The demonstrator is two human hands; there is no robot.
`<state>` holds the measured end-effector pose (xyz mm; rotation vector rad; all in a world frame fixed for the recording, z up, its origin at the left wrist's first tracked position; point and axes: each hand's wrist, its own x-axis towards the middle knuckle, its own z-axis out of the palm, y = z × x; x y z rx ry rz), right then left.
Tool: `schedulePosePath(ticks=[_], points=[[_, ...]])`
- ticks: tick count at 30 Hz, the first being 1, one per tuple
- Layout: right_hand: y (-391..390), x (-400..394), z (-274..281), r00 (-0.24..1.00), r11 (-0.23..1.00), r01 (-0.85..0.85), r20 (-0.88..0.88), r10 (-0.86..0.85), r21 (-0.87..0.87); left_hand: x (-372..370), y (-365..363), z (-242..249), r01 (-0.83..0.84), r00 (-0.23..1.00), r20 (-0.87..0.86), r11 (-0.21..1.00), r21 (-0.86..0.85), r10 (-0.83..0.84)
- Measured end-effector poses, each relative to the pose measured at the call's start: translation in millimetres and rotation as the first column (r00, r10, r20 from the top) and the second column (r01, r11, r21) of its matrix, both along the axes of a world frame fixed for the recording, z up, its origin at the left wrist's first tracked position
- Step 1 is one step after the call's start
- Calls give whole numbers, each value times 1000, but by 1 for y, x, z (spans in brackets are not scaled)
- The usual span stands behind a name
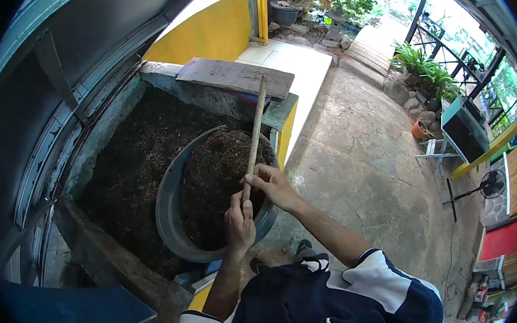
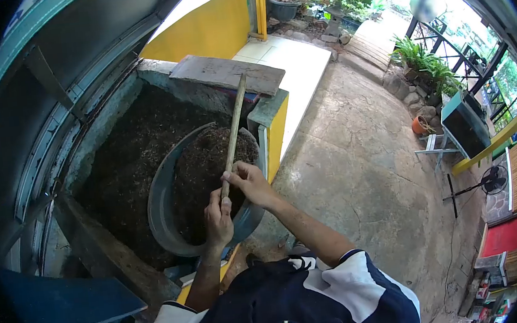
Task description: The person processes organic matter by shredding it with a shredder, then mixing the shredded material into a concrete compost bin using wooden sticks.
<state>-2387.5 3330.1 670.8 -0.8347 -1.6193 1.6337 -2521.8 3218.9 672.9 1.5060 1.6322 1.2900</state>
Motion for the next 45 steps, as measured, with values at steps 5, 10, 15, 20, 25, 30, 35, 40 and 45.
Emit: schedulePosePath(ticks=[5, 10, 15, 20, 25, 30, 35, 40, 45], points=[[9, 32, 6, 953, 974, 206, -206, -221, -94, 5, -7, 3, 15, 909, -416, 996, 92, 25], [47, 162, -4, 923, 924, 381, 62, -379, -25, 36, -30, -13, -161, 791, -602, 986, -37, 106], [43, 290, -86, 696, 825, 428, 447, -561, 369, 39, -32, -9, -143, 694, -715, 989, -26, 82], [-20, 394, -169, 532, 818, 516, 653, -539, 255, 57, -16, -23, -274, 581, -797, 962, -1, 165], [-95, 466, -327, 415, 819, 557, 809, -416, 136, 60, -14, -20, -334, 531, -824, 942, 13, 199], [-136, 456, -353, 532, 741, 659, 777, -337, -130, 51, -10, -22, -330, 490, -849, 944, 31, 199], [-141, 445, -382, 490, 779, 613, 838, -240, -135, 42, -7, -21, -309, 438, -880, 950, 47, 186], [-119, 450, -391, 425, 717, 678, 882, -206, -159, 27, 1, -19, -260, 442, -881, 964, 56, 170], [-110, 441, -364, 372, 658, 737, 907, -198, -159, -5, 22, -9, -259, 444, -885, 966, 24, 140]])
